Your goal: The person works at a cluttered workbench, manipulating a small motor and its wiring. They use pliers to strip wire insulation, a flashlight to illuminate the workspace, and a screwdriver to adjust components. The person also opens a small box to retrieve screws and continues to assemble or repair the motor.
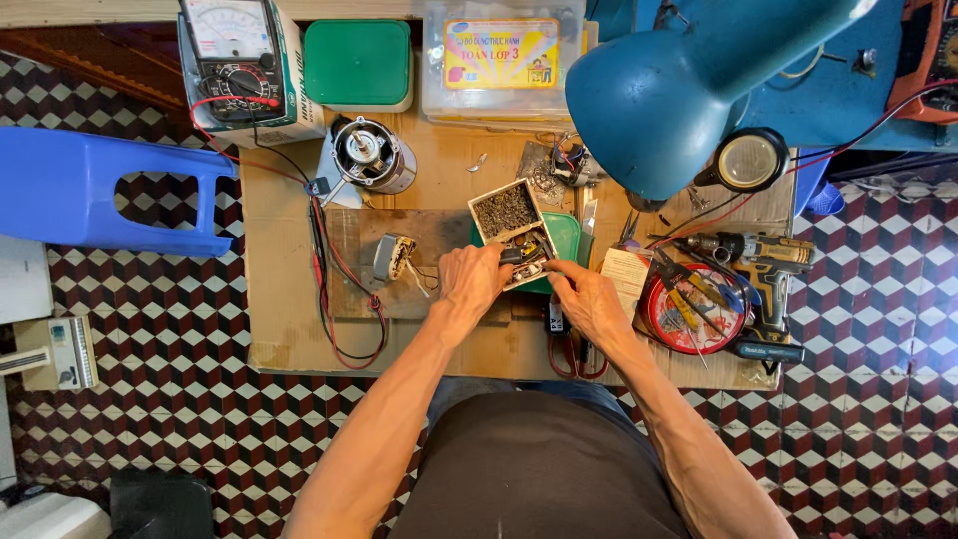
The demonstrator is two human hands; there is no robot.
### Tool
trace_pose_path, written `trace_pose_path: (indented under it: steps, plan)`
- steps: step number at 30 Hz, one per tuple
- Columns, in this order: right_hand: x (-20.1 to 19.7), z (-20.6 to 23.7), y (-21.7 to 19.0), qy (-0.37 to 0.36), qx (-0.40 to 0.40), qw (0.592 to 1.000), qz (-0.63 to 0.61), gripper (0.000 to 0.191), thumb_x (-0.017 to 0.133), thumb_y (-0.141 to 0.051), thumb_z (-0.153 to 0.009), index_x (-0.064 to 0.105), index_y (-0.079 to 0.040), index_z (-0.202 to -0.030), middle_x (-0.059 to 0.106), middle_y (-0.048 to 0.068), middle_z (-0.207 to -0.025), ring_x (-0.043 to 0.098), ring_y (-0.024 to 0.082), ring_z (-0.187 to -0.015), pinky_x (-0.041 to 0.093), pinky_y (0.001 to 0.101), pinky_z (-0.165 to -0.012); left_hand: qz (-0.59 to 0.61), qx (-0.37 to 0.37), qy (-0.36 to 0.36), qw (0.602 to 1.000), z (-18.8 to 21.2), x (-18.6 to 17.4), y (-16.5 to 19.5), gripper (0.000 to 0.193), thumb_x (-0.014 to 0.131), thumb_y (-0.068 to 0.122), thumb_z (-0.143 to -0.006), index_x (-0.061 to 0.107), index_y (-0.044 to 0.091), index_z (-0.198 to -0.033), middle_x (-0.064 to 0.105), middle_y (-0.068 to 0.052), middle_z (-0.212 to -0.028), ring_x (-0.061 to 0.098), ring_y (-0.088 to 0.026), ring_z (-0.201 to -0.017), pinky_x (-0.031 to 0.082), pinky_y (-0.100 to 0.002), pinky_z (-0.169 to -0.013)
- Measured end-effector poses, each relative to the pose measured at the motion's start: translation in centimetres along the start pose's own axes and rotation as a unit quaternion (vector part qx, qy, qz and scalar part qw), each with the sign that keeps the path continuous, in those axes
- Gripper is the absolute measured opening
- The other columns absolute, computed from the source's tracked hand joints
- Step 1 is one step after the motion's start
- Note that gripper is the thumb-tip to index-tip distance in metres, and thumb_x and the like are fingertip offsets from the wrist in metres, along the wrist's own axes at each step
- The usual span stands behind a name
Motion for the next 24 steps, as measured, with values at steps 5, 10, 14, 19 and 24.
trace_pose_path:
  steps: [5, 10, 14, 19, 24]
  plan:
    - [0.2, 0.1, 0.6, -0.024, 0.043, 0.997, -0.055, 0.035, 0.056, -0.029, -0.099, 0.07, -0.015, -0.128, 0.065, 0.005, -0.065, 0.053, 0.012, -0.051, 0.044, 0.0318, -0.049, 0.053, 0.015, 0.014, 0.998, 1.4, -1.3, 0.7, 0.035, 0.079, 0.022, -0.082, 0.067, 0.005, -0.11, 0.072, -0.02, -0.074, 0.071, -0.04, -0.069, 0.052, -0.051, -0.059]
    - [0.6, -0.1, 1.4, -0.044, 0.075, 0.99, -0.113, 0.034, 0.057, -0.028, -0.1, 0.07, -0.015, -0.128, 0.071, 0.003, -0.076, 0.05, 0.008, -0.054, 0.042, 0.0285, -0.049, 0.101, 0.02, 0.084, 0.991, 2.6, -1.8, 1.5, 0.031, 0.078, 0.024, -0.084, 0.067, 0.008, -0.109, 0.073, -0.013, -0.077, 0.071, -0.033, -0.066, 0.051, -0.046, -0.057]
    - [0.6, -0.3, 1.3, -0.041, 0.044, 0.988, -0.142, 0.034, 0.058, -0.028, -0.101, 0.071, -0.012, -0.128, 0.07, 0.003, -0.077, 0.051, 0.007, -0.057, 0.043, 0.0261, -0.051, 0.209, -0.045, 0.127, 0.969, 4.1, -2.3, 0.7, 0.027, 0.072, 0.035, -0.093, 0.071, 0.011, -0.107, 0.072, -0.007, -0.076, 0.067, -0.02, -0.06, 0.05, -0.038, -0.052]
    - [-0.3, 0.5, 0.1, 0.054, -0.046, 0.997, -0.041, 0.031, 0.061, -0.025, -0.102, 0.072, -0.01, -0.127, 0.068, 0.011, -0.071, 0.058, 0.016, -0.06, 0.047, 0.0319, -0.054, 0.325, -0.209, 0.279, 0.879, 7.1, -5.2, -5.7, 0.039, 0.061, 0.047, -0.102, 0.071, 0.009, -0.103, 0.069, 0.001, -0.072, 0.059, -0.007, -0.059, 0.044, -0.027, -0.052]
    - [0.1, -0.8, -3.3, 0.081, -0.202, 0.963, 0.162, 0.025, 0.065, -0.02, -0.097, 0.072, -0.01, -0.119, 0.072, 0.017, -0.082, 0.068, 0.033, -0.068, 0.052, 0.0428, -0.059, 0.371, -0.275, 0.392, 0.795, 6.7, -8.2, -16.2, 0.043, 0.06, 0.049, -0.102, 0.072, 0.008, -0.1, 0.07, -0.001, -0.074, 0.056, -0.006, -0.054, 0.042, -0.024, -0.049]
Point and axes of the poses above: each hand's wrist, its own z-axis away from the middle knuckle, its own x-axis out of the palm, y = z × x, the point moved 3 cm from there along -z, towards the middle knuckle
